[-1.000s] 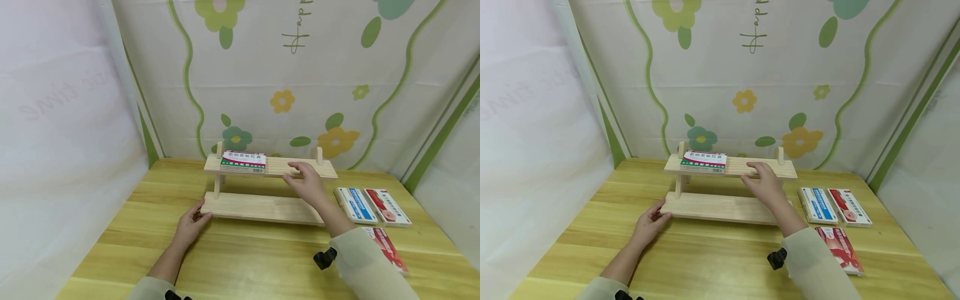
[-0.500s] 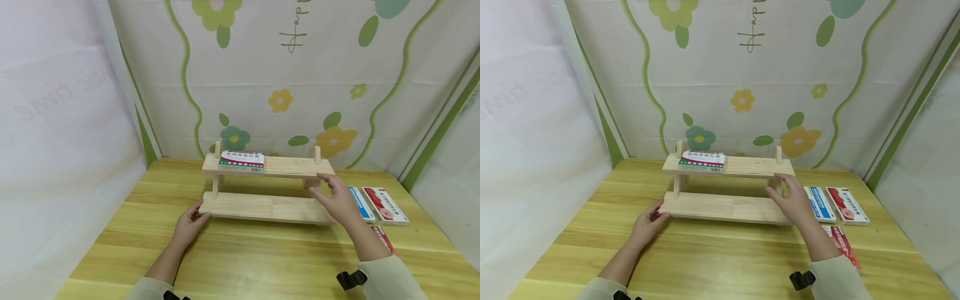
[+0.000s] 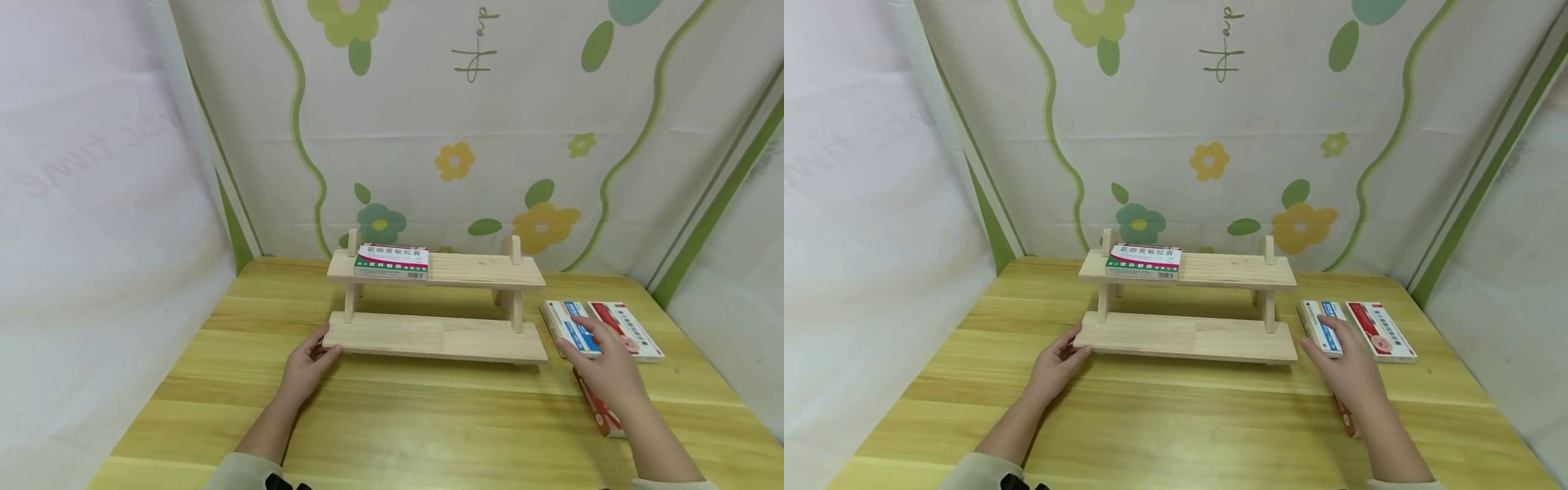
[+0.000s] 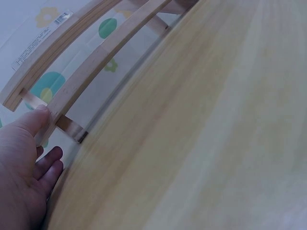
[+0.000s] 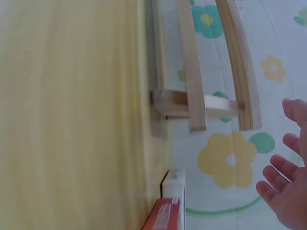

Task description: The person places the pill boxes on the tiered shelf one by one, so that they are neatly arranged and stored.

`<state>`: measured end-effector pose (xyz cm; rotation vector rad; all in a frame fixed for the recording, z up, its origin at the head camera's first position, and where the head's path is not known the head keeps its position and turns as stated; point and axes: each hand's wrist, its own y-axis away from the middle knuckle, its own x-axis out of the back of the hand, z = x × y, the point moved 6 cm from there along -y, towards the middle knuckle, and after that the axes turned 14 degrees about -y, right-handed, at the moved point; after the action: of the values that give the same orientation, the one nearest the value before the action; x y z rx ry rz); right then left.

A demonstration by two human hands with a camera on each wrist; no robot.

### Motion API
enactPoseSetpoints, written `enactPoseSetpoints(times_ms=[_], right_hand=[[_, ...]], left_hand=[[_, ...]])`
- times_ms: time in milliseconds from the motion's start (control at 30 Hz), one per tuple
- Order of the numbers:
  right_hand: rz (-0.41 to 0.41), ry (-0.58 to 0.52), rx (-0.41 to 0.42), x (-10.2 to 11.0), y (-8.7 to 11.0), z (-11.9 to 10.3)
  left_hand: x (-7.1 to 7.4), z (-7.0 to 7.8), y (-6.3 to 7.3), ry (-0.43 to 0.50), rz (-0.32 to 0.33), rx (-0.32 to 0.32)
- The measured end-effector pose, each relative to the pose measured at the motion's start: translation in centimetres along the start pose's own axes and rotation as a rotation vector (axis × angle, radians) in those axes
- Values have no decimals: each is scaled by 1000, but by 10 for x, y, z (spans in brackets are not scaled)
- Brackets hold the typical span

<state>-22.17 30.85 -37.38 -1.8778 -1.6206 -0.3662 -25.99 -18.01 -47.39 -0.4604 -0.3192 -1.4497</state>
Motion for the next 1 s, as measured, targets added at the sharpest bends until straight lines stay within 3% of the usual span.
enactPoseSetpoints(times_ms=[333, 567, 867, 1000], right_hand=[[1, 38, -174, 21, 31, 40], [24, 68, -216, 33, 49, 61], [-17, 144, -264, 34, 65, 87], [-93, 195, -326, 30, 68, 98]], left_hand=[[0, -1, 0, 0, 1, -8], [0, -2, -1, -14, 7, -1], [0, -3, -1, -16, 1, 18], [0, -3, -1, -10, -3, 27]])
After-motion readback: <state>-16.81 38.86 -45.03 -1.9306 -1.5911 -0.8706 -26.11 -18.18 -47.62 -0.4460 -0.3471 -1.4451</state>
